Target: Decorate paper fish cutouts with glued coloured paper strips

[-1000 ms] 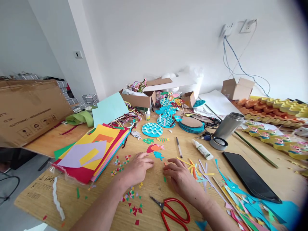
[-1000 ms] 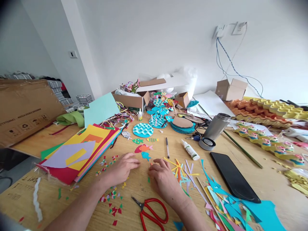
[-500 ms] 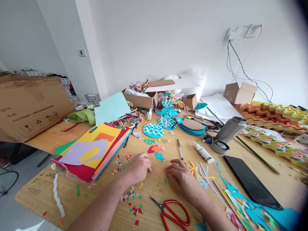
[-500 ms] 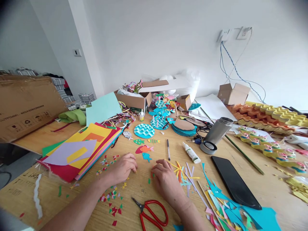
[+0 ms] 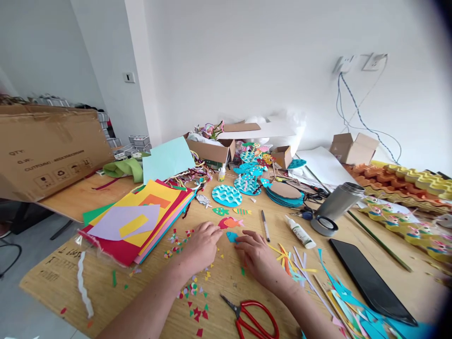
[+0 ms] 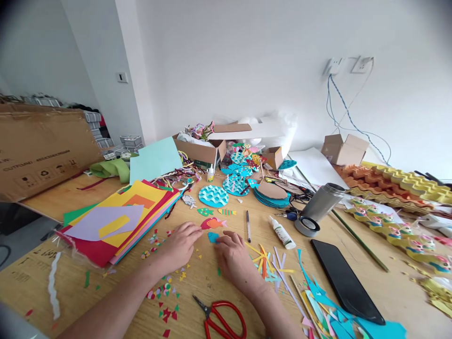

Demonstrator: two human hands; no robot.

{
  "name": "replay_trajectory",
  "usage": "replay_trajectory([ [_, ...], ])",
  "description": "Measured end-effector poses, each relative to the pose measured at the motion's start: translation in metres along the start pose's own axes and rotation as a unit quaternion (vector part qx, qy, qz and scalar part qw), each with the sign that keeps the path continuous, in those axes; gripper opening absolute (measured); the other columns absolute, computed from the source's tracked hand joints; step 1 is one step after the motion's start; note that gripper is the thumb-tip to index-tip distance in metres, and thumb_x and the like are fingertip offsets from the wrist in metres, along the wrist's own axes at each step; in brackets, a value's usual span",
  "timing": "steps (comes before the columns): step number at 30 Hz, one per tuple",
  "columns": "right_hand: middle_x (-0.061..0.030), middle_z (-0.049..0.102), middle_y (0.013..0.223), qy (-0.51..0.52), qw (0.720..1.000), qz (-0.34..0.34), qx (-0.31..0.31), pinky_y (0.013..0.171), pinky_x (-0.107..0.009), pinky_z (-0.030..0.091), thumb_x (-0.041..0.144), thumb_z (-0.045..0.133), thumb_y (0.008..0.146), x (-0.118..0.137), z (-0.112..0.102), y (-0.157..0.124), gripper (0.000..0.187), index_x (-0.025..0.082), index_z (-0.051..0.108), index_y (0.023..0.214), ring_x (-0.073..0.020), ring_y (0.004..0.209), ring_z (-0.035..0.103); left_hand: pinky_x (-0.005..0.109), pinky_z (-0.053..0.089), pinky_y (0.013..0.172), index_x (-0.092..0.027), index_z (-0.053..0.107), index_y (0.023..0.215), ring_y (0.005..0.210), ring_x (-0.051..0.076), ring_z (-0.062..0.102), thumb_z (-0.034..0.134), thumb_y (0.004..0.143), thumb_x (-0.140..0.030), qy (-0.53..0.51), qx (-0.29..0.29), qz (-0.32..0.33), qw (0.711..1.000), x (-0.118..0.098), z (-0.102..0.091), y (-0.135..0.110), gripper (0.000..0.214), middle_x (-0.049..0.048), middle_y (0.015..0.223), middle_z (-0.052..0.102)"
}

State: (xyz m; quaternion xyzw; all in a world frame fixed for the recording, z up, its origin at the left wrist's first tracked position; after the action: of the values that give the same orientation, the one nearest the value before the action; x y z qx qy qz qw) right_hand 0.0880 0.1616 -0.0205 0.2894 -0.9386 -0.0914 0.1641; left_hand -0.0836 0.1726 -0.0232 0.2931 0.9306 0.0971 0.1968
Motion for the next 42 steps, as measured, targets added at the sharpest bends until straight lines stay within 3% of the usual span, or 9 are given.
replay_trajectory([
  [5,-0.0077,0.067,0.111,-0.035,0.999,0.030,-0.007,0.094,-0.036,0.042,0.004,0.043,0.084,-0.018,-0.004,0.024,0.037,0.019,0.068,0.107,-0.0223,0.110,0.051,0.044,0.023,0.111,-0.019,0.047,0.132,0.132,0.025,0.031,0.043,0.087,-0.017,0.046,0.006,-0.002,0.999,-0.002,0.009,0.001,0.045,0.0062,0.135,0.050],
  [13,-0.0138,0.063,0.114,-0.070,0.995,0.068,-0.008,0.092,-0.042,0.041,0.020,0.050,0.089,-0.043,0.012,0.052,0.028,0.017,0.066,0.111,-0.0283,0.110,0.049,0.046,0.023,0.110,-0.019,0.053,0.126,0.131,0.026,0.033,0.038,0.093,-0.026,0.055,0.006,-0.013,0.998,-0.001,0.015,0.000,0.037,0.0067,0.128,0.057],
  [32,-0.0109,0.064,0.112,-0.004,0.995,0.099,-0.011,0.092,-0.040,0.040,0.011,0.053,0.081,-0.050,0.003,0.043,0.016,0.017,0.067,0.081,-0.0250,0.110,0.050,0.046,0.026,0.108,-0.020,0.054,0.124,0.129,0.026,0.035,0.042,0.092,-0.031,0.044,-0.002,-0.025,0.999,-0.001,0.012,0.000,0.036,0.0070,0.128,0.057],
  [42,-0.0087,0.065,0.106,0.024,0.989,0.113,0.094,0.090,-0.038,0.040,0.014,0.059,0.072,-0.068,-0.013,0.025,0.010,0.019,0.067,0.068,-0.0264,0.112,0.052,0.047,0.029,0.106,-0.016,0.058,0.119,0.123,0.028,0.040,0.043,0.092,-0.030,0.037,-0.010,-0.053,0.998,-0.002,0.005,0.001,0.034,0.0087,0.121,0.061],
])
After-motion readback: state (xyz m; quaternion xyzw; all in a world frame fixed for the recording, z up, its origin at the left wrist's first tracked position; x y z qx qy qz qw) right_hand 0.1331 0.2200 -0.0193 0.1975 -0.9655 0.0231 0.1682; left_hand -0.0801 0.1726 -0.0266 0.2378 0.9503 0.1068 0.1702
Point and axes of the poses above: each hand's wrist, its own y-axis towards the middle knuckle, its own z-axis out of the palm, x = y × z, the point moved 4 cm from there along y, towards the middle knuckle
